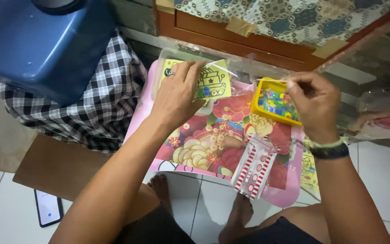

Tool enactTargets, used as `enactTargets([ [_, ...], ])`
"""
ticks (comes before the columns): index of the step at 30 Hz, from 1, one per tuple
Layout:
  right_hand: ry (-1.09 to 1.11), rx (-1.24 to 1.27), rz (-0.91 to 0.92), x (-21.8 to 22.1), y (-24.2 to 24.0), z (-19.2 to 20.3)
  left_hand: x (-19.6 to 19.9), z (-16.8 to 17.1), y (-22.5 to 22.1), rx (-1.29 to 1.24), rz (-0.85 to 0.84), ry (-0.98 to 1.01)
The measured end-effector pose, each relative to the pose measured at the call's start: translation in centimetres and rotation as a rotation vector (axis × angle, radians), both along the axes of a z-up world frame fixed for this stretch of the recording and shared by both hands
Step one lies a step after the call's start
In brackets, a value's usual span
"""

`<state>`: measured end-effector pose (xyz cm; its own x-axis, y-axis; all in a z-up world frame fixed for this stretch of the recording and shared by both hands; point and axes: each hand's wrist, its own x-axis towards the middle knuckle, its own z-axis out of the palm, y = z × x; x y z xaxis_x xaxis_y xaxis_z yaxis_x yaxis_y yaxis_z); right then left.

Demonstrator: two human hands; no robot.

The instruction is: Individually placing stickers into small plastic bags for packaging.

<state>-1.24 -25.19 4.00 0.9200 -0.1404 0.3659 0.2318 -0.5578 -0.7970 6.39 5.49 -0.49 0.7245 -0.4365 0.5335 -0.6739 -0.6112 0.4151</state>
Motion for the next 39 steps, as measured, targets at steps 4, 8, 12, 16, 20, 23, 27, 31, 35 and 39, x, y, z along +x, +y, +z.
enactTargets([
  [4, -0.028, 0.002, 0.051, -3.1, 1.1, 0.7, -1.4, -0.2, -2.0, 0.045, -0.039, -0.029],
  [8, -0.128, -0.007, 0.091, -4.1, 1.1, -0.1, -3.5, 0.5, -3.7, 0.164, -0.105, 0.075],
  [12, -0.098, -0.044, 0.147, -4.5, 2.2, 1.0, -5.1, 0.8, -5.0, 0.142, -0.181, 0.066],
  [16, -0.057, -0.003, 0.186, -5.3, 2.5, -0.6, -6.7, 0.4, -6.2, 0.177, -0.221, 0.054],
  [20, 0.033, 0.021, 0.184, -5.5, 2.0, -1.8, -7.9, 1.4, -6.8, 0.147, -0.268, -0.012],
  [23, 0.095, 0.076, 0.186, -5.7, 1.3, -2.0, -8.4, 2.2, -6.9, -0.067, -0.309, 0.096],
  [27, 0.153, 0.186, 0.164, -6.4, 1.7, 0.6, -8.4, 3.6, -6.8, -0.564, -0.202, 0.615],
  [31, 0.142, 0.164, 0.159, -6.4, 2.2, 0.3, -7.4, 0.8, -5.8, -0.83, -0.31, 0.974],
  [35, 0.117, 0.195, 0.196, -6.2, 2.8, -0.7, -8.3, 0.7, -5.8, -0.832, -0.267, 1.056],
  [39, 0.085, 0.149, 0.246, -6.1, 3.4, -0.4, -8.2, -0.5, -5.6, -0.868, -0.263, 1.061],
])
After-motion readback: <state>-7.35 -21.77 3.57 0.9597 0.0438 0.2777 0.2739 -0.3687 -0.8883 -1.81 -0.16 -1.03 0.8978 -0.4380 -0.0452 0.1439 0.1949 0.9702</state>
